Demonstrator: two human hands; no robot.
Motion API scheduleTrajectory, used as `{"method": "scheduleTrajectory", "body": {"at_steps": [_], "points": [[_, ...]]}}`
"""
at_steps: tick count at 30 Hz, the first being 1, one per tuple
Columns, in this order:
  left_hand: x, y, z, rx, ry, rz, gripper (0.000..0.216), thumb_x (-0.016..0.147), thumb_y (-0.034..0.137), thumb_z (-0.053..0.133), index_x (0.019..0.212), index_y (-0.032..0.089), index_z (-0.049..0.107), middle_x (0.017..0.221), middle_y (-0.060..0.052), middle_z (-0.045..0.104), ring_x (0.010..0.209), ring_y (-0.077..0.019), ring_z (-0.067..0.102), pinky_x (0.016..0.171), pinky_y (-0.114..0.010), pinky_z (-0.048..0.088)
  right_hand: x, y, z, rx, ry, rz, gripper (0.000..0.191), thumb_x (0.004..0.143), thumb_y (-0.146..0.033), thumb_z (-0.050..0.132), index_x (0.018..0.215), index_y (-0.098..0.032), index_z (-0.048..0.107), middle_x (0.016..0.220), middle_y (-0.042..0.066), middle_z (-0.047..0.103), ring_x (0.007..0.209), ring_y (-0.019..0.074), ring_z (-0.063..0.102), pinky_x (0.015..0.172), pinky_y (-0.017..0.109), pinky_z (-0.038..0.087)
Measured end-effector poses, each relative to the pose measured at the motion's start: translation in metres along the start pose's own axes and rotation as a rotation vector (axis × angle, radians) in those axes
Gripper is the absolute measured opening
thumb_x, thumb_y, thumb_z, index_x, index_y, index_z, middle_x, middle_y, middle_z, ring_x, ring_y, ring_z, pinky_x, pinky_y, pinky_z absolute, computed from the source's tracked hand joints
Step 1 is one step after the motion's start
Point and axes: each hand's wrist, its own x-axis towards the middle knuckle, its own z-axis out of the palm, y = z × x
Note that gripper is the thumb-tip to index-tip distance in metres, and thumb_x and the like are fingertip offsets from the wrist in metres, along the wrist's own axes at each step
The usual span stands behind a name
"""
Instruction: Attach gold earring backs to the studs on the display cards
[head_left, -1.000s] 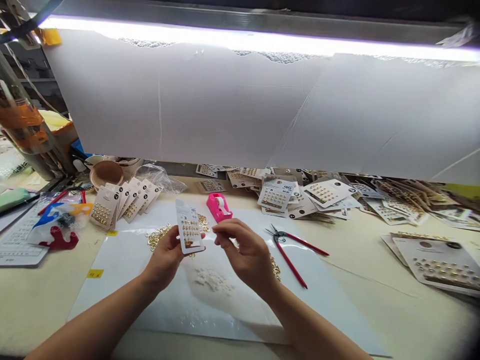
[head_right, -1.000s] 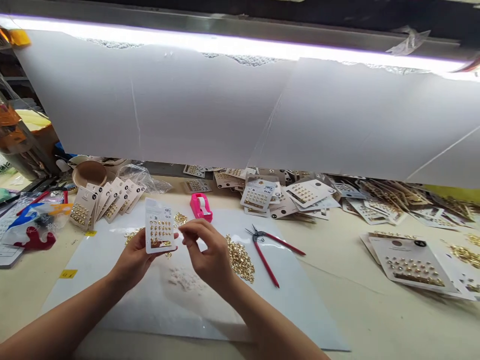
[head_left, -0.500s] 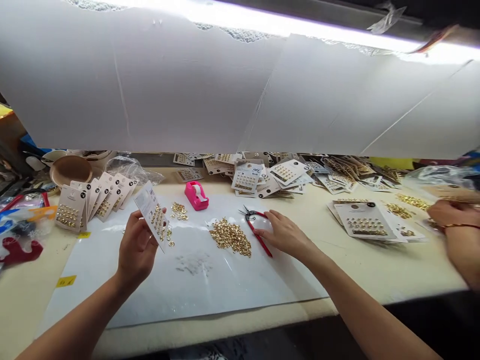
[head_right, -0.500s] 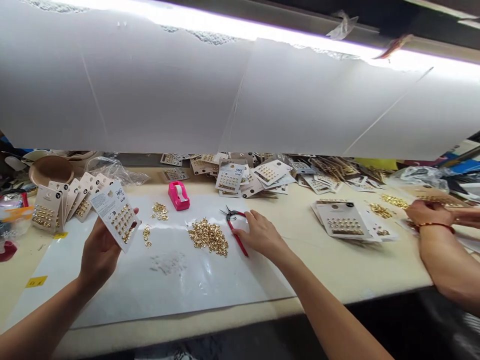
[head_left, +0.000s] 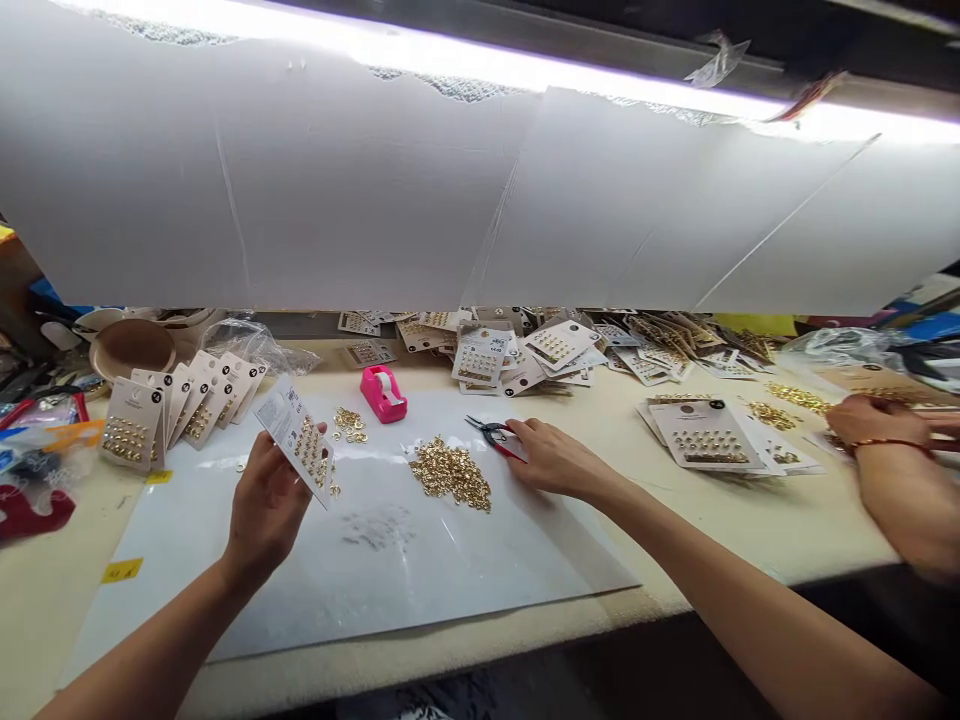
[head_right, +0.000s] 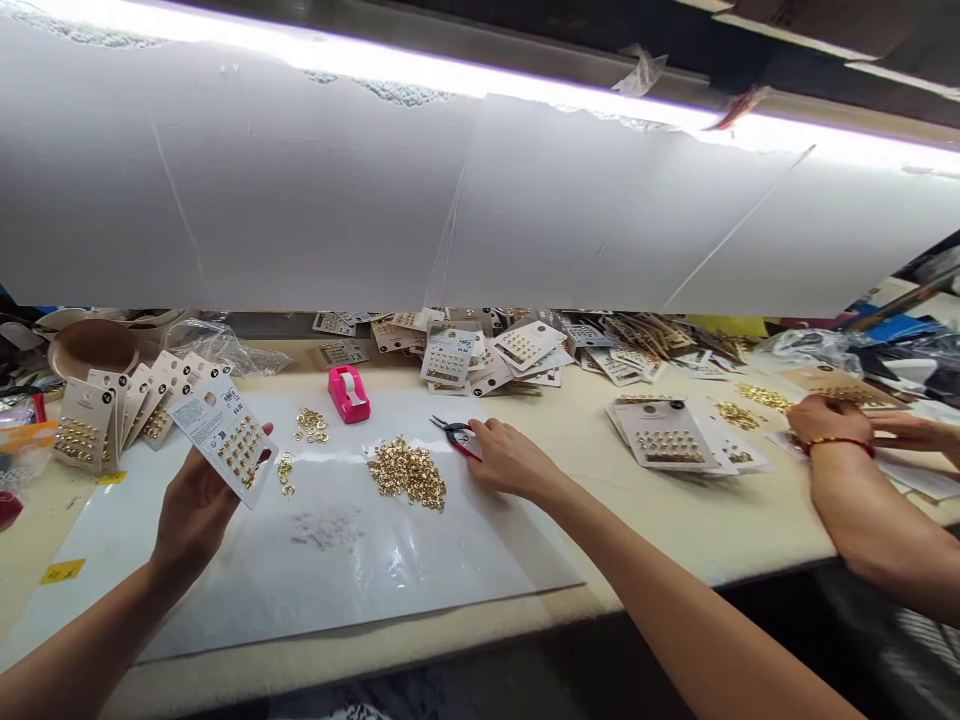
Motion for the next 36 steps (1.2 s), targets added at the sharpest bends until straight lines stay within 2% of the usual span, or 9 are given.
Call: {"method": "scheduleTrajectory", "body": {"at_steps": [4, 8, 12, 16, 36], "points": [[-0.001, -0.001, -0.003, -0.024, -0.010, -0.020, 0.028, 0.074, 0.025, 0.066, 0.102, 0.021, 0.068, 0.112, -0.011, 0.058, 0.117, -0.0291, 0.052, 0.100, -0.043, 0.043, -0.007, -0.009, -0.006, -0.032, 0.063, 0.008, 0.045, 0.081, -0.023, 0.042, 0.124, -0.011, 0.047, 0.103, 0.018, 0.057, 0.082, 0.0273, 0.060, 0.069, 0.034, 0.040], [-0.002, -0.003, -0.004, -0.039, -0.053, -0.035, 0.029, 0.073, 0.026, 0.068, 0.101, 0.020, 0.068, 0.115, -0.012, 0.057, 0.118, -0.0308, 0.051, 0.098, -0.043, 0.045, -0.019, -0.035, -0.013, 0.004, 0.118, 0.035, 0.042, 0.089, -0.026, 0.033, 0.128, -0.012, 0.043, 0.104, 0.016, 0.056, 0.080, 0.0255, 0.061, 0.067, 0.034, 0.041], [-0.002, -0.004, -0.001, -0.063, 0.002, -0.066, 0.031, 0.072, 0.028, 0.069, 0.102, 0.019, 0.067, 0.112, -0.013, 0.060, 0.115, -0.0306, 0.054, 0.097, -0.044, 0.045, -0.030, -0.067, -0.023, 0.074, 0.021, -0.078, 0.045, 0.088, -0.048, 0.041, 0.122, -0.021, 0.050, 0.106, 0.011, 0.057, 0.084, 0.0257, 0.062, 0.065, 0.033, 0.043], [-0.002, -0.004, 0.001, -0.110, 0.008, -0.079, 0.032, 0.074, 0.026, 0.068, 0.105, 0.021, 0.066, 0.114, -0.013, 0.060, 0.114, -0.0304, 0.055, 0.097, -0.045, 0.045, -0.031, -0.085, -0.027, -0.025, -0.041, -0.132, 0.045, 0.086, -0.053, 0.044, 0.116, -0.020, 0.054, 0.102, 0.012, 0.057, 0.084, 0.0279, 0.061, 0.061, 0.034, 0.042], [-0.001, -0.005, 0.002, -0.101, 0.012, -0.069, 0.031, 0.072, 0.027, 0.069, 0.103, 0.020, 0.066, 0.107, -0.011, 0.061, 0.113, -0.0300, 0.055, 0.100, -0.046, 0.042, -0.027, -0.093, -0.019, -0.047, -0.063, -0.165, 0.039, 0.087, -0.051, 0.045, 0.108, -0.019, 0.054, 0.100, 0.012, 0.057, 0.078, 0.0254, 0.062, 0.059, 0.033, 0.041]]}}
